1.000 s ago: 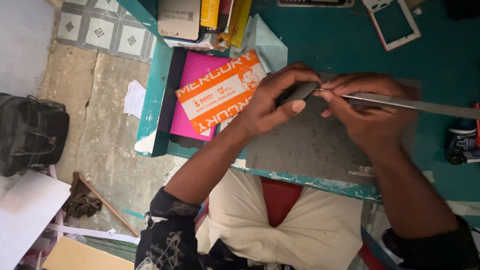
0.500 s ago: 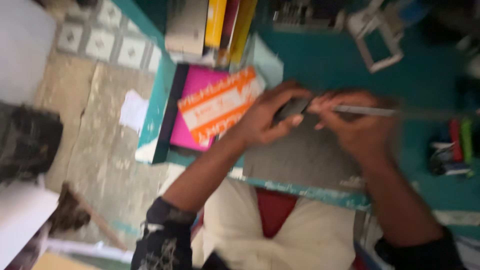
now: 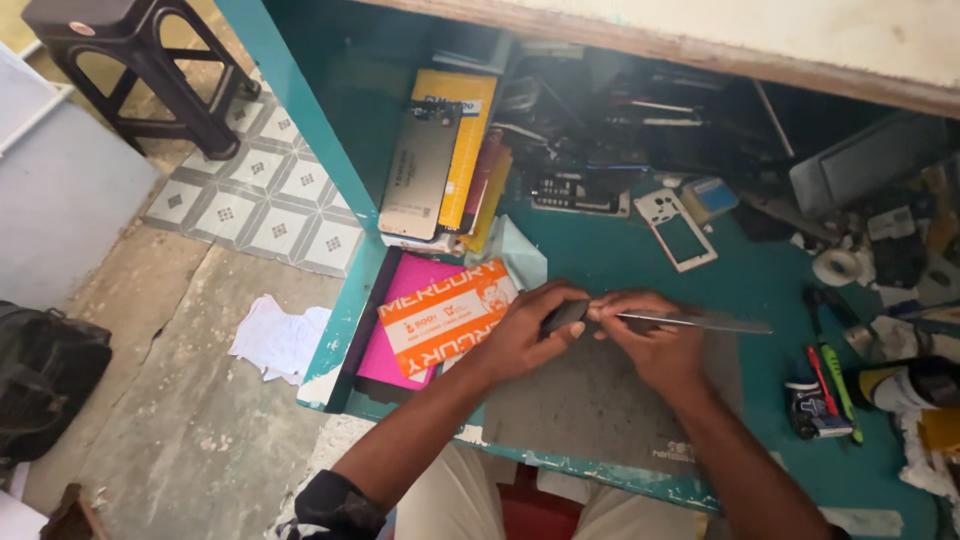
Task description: The person uses a metal prying tool to open the back cover of a black feature phone, then removes the battery and SIM card tray. The person repeatedly pries and inspects the phone edges and internal components on a cluttered workbench.
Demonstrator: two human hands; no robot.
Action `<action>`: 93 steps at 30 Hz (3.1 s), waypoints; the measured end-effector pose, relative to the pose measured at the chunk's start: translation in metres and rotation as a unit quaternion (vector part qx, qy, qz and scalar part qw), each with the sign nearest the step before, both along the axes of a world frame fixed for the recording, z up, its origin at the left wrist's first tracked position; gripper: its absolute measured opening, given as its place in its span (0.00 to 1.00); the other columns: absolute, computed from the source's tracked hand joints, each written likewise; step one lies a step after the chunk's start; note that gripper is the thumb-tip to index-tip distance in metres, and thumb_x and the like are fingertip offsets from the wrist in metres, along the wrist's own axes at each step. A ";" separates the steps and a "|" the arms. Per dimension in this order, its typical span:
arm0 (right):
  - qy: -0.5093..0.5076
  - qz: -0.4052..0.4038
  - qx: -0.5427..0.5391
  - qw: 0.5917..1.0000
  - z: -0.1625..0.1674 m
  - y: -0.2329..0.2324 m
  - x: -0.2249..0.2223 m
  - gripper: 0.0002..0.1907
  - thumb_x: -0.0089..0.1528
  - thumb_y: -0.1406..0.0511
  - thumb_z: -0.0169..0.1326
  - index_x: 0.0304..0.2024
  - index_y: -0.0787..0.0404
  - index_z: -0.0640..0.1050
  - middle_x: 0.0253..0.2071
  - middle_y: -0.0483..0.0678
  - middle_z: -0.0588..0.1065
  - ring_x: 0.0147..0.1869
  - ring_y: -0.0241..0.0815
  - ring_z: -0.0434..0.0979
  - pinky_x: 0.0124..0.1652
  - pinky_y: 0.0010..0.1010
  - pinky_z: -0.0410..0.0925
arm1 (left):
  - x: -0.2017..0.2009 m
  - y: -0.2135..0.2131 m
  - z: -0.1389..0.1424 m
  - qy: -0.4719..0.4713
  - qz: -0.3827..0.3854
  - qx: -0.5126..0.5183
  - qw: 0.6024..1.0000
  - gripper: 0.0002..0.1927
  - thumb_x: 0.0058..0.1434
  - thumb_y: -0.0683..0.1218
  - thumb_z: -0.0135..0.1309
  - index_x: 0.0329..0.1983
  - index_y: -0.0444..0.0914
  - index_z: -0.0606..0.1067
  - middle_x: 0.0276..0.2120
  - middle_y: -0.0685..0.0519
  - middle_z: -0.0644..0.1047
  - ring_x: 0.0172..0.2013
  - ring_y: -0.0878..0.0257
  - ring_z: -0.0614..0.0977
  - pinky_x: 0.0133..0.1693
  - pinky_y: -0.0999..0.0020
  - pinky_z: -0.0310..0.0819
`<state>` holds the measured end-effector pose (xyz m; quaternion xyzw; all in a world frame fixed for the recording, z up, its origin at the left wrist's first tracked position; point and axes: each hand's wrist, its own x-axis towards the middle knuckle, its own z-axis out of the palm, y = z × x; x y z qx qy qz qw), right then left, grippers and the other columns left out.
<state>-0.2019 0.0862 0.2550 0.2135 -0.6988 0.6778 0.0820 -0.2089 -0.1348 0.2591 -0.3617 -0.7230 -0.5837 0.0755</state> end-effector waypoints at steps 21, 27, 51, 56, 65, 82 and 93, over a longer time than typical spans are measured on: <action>0.047 -0.078 0.230 0.969 0.037 -0.003 0.005 0.08 0.62 0.66 0.62 0.42 0.63 0.83 0.47 0.49 0.75 0.44 0.40 0.78 0.40 0.28 0.72 | -0.001 0.002 0.002 -0.044 0.030 0.012 0.999 0.18 0.70 0.48 0.53 0.55 0.31 0.72 0.47 0.41 0.77 0.48 0.50 0.82 0.50 0.61 0.74; 0.053 0.007 0.195 0.979 0.038 0.007 0.000 0.12 0.70 0.62 0.51 0.47 0.61 0.82 0.48 0.46 0.75 0.52 0.38 0.78 0.50 0.27 0.71 | -0.004 0.002 0.000 -0.031 0.019 0.030 0.999 0.18 0.70 0.48 0.52 0.56 0.31 0.72 0.48 0.41 0.77 0.49 0.50 0.81 0.51 0.61 0.74; 0.044 -0.077 0.178 0.980 0.055 0.003 0.009 0.05 0.71 0.69 0.53 0.46 0.66 0.76 0.42 0.54 0.81 0.41 0.42 0.85 0.36 0.28 0.80 | -0.009 -0.005 -0.027 -0.064 0.028 0.115 0.991 0.21 0.75 0.55 0.48 0.58 0.35 0.74 0.49 0.49 0.78 0.50 0.60 0.80 0.54 0.66 0.74; -0.042 -0.076 0.039 0.995 0.045 0.011 0.000 0.11 0.68 0.72 0.57 0.50 0.70 0.71 0.42 0.60 0.79 0.46 0.49 0.85 0.34 0.34 0.80 | -0.019 -0.002 -0.036 -0.252 -0.067 0.282 0.923 0.25 0.74 0.57 0.48 0.59 0.31 0.73 0.44 0.48 0.77 0.42 0.62 0.78 0.46 0.68 0.75; -0.232 -0.074 0.141 0.960 0.050 0.027 -0.014 0.22 0.63 0.70 0.58 0.59 0.72 0.72 0.35 0.57 0.81 0.36 0.45 0.84 0.28 0.30 0.76 | -0.019 0.009 -0.037 -0.356 -0.181 0.413 0.818 0.26 0.73 0.56 0.45 0.56 0.27 0.73 0.40 0.44 0.76 0.34 0.54 0.79 0.38 0.62 0.74; 0.074 -0.272 0.706 0.649 0.060 0.040 0.008 0.25 0.72 0.44 0.55 0.34 0.55 0.86 0.27 0.49 0.80 0.25 0.46 0.78 0.29 0.34 0.71 | -0.016 0.022 -0.038 -0.495 -0.223 0.379 0.749 0.29 0.79 0.58 0.34 0.61 0.28 0.70 0.40 0.45 0.75 0.36 0.54 0.79 0.39 0.60 0.77; 0.193 -0.094 0.306 0.928 0.073 -0.015 0.015 0.15 0.54 0.71 0.68 0.43 0.68 0.82 0.50 0.58 0.79 0.51 0.51 0.83 0.48 0.37 0.76 | -0.018 0.029 -0.052 -0.547 -0.166 0.337 0.749 0.26 0.76 0.59 0.39 0.56 0.32 0.71 0.38 0.44 0.79 0.34 0.54 0.83 0.38 0.59 0.81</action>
